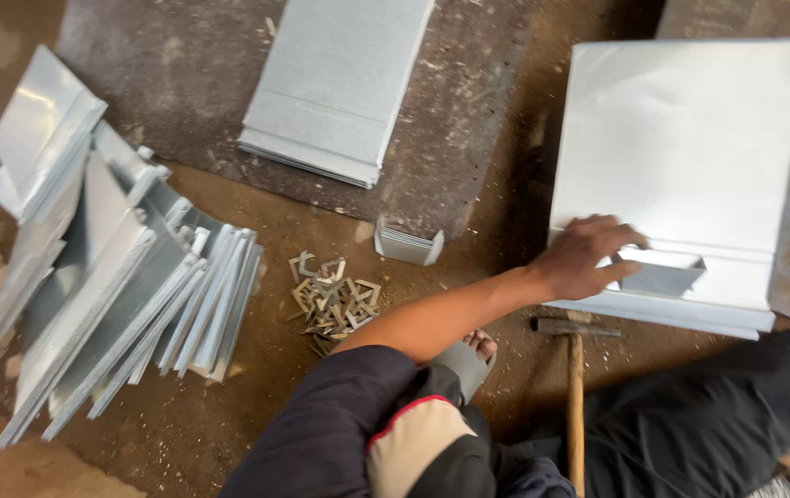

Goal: The person sits on the floor and hammers small bent metal tabs onto the edge of galvanized sheet metal panels, taking tabs from a tray of fasteners. After finishing a panel, the person stacks it onto a pile of completed panels and picks up the next one.

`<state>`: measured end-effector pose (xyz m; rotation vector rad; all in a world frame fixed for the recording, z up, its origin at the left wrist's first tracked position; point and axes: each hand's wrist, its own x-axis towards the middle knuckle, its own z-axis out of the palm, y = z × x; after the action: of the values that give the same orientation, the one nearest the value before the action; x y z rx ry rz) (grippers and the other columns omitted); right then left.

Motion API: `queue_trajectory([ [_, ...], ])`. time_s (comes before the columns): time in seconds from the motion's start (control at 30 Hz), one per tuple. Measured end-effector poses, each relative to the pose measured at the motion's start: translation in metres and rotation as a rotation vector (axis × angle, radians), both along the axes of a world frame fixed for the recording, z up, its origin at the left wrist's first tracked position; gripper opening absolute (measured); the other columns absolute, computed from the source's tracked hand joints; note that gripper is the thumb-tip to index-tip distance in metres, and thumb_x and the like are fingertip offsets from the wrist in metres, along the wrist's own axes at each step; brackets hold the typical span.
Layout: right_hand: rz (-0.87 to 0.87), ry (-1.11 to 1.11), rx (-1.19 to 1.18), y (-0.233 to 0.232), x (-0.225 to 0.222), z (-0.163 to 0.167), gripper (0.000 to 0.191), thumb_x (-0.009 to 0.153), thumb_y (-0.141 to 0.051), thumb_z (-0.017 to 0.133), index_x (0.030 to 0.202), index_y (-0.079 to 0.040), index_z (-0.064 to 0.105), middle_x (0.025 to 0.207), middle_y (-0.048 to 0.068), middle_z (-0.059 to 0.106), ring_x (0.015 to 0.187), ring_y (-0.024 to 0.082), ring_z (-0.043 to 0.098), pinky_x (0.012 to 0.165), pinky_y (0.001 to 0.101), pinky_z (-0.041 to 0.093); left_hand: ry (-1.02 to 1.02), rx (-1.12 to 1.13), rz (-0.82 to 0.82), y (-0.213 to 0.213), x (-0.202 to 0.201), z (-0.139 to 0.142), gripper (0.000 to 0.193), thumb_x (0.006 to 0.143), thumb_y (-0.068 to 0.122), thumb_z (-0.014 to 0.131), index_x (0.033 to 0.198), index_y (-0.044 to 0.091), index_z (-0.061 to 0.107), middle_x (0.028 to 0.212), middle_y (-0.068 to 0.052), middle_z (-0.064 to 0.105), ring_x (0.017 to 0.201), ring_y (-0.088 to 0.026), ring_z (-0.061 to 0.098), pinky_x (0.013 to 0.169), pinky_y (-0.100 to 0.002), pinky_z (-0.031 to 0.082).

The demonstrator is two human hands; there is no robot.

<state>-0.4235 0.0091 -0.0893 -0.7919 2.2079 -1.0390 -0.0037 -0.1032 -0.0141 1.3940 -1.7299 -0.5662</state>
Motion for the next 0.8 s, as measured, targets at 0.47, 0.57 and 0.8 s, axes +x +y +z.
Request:
queue_trajectory([
  [0.47,0.021,-0.195,-0.301,0.035,-0.017,0.069,0.007,0.098,-0.007,0.069,0.097,-0.001,0.072,0.089,0.003,0.068,0.079,0.011,0.066,0.073,0.028,0.06,-0.534,-0.293,-0.055,0.066,-0.01,-0.02,0.049,0.083,0.011,0.077,0.128,0.011,0.059,0.113,-0.004,0.055,0.106,-0.023,0.055,0.1,-0.042,0.042],
  [0.57,0.354,-0.337,-0.3,0.013,0.055,0.078,0.01,0.096,0.002,0.067,0.103,0.001,0.074,0.098,0.008,0.072,0.088,0.013,0.068,0.086,0.0266,0.056,-0.495,-0.303,-0.095,0.063,-0.015,-0.024,0.049,0.08,0.006,0.075,0.127,0.009,0.06,0.111,-0.005,0.054,0.102,-0.024,0.055,0.097,-0.041,0.042],
  [0.8,0.505,-0.631,-0.044,-0.015,0.178,0.044,0.01,0.086,0.001,0.078,0.096,0.0,0.075,0.087,0.003,0.074,0.078,0.009,0.067,0.073,0.023,0.054,-0.36,-0.228,-0.16,0.058,-0.023,-0.011,0.056,0.068,0.006,0.078,0.122,0.004,0.064,0.104,-0.008,0.054,0.097,-0.027,0.054,0.089,-0.044,0.04],
])
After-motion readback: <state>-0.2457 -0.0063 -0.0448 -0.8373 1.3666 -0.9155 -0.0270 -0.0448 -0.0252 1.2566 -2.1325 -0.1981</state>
